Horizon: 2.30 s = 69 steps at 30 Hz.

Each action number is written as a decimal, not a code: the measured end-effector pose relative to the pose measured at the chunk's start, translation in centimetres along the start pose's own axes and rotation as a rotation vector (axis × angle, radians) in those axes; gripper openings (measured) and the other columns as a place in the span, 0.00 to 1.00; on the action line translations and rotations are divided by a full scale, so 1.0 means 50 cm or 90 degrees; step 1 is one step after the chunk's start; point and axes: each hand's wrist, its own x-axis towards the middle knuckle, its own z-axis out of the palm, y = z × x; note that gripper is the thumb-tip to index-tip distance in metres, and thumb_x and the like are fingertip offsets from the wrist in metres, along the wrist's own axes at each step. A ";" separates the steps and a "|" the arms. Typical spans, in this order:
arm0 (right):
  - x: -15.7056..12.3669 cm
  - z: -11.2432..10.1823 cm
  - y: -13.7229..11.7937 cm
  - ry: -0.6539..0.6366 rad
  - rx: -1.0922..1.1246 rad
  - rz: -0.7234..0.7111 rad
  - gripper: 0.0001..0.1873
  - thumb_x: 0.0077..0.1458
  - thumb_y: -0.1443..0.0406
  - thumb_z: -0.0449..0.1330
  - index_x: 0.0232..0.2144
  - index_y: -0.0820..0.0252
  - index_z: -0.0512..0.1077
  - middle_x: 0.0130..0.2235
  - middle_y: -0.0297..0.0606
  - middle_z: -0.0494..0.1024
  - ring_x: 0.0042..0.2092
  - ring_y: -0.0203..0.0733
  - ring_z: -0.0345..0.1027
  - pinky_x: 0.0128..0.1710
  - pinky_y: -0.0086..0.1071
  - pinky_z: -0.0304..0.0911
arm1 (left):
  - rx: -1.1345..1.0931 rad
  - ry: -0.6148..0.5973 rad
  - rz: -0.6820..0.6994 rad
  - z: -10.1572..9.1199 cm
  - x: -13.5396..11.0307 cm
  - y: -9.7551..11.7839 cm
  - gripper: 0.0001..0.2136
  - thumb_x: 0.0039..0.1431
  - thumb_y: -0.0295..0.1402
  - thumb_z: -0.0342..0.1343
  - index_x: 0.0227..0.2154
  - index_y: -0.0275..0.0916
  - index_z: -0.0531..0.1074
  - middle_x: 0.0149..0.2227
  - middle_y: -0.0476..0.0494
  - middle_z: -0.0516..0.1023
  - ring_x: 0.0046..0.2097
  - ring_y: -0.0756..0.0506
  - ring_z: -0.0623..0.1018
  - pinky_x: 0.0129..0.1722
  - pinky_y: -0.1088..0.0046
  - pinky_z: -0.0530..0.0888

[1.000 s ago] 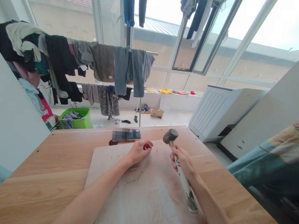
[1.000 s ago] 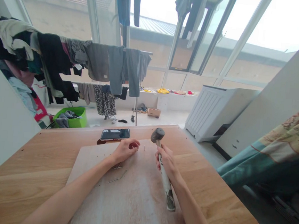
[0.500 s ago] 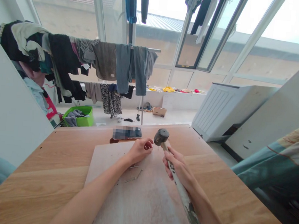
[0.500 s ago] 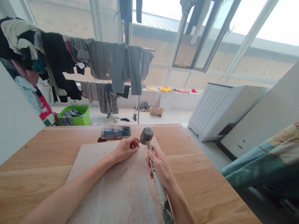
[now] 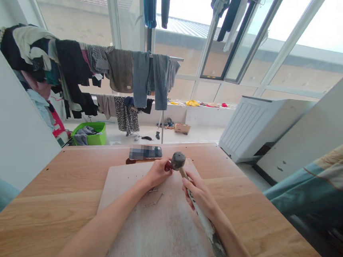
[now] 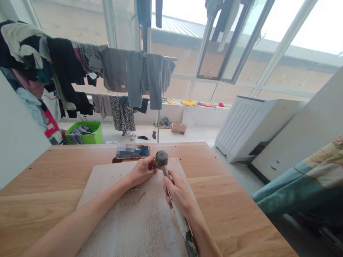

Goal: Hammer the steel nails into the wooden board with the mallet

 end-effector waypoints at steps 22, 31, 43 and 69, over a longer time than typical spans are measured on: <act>0.001 0.004 -0.012 0.043 0.051 -0.008 0.23 0.57 0.49 0.59 0.48 0.57 0.67 0.23 0.23 0.65 0.15 0.28 0.56 0.10 0.22 0.51 | 0.212 -0.242 -0.077 -0.092 -0.049 0.081 0.13 0.31 0.18 0.59 0.16 0.42 0.64 0.15 0.56 0.60 0.21 0.49 0.66 0.22 0.74 0.60; 0.001 0.004 -0.007 0.035 0.052 -0.008 0.23 0.58 0.50 0.58 0.50 0.57 0.67 0.24 0.23 0.66 0.15 0.29 0.57 0.11 0.23 0.52 | 0.042 -0.173 -0.047 -0.108 -0.011 0.012 0.06 0.52 0.28 0.57 0.31 0.37 0.79 0.28 0.48 0.81 0.31 0.49 0.78 0.32 0.78 0.73; 0.001 0.003 -0.005 0.025 0.045 -0.020 0.19 0.60 0.52 0.57 0.47 0.58 0.67 0.24 0.23 0.66 0.15 0.28 0.56 0.11 0.22 0.51 | 0.006 -0.086 -0.006 -0.080 -0.024 -0.017 0.09 0.52 0.24 0.55 0.32 0.37 0.80 0.31 0.47 0.82 0.33 0.48 0.77 0.36 0.75 0.73; -0.008 0.070 -0.008 -0.005 0.009 0.031 0.18 0.58 0.52 0.55 0.44 0.58 0.66 0.23 0.23 0.65 0.15 0.28 0.56 0.10 0.21 0.53 | 0.085 -0.078 -0.047 -0.080 -0.024 -0.006 0.07 0.54 0.28 0.59 0.37 0.38 0.72 0.31 0.50 0.79 0.32 0.49 0.77 0.33 0.77 0.71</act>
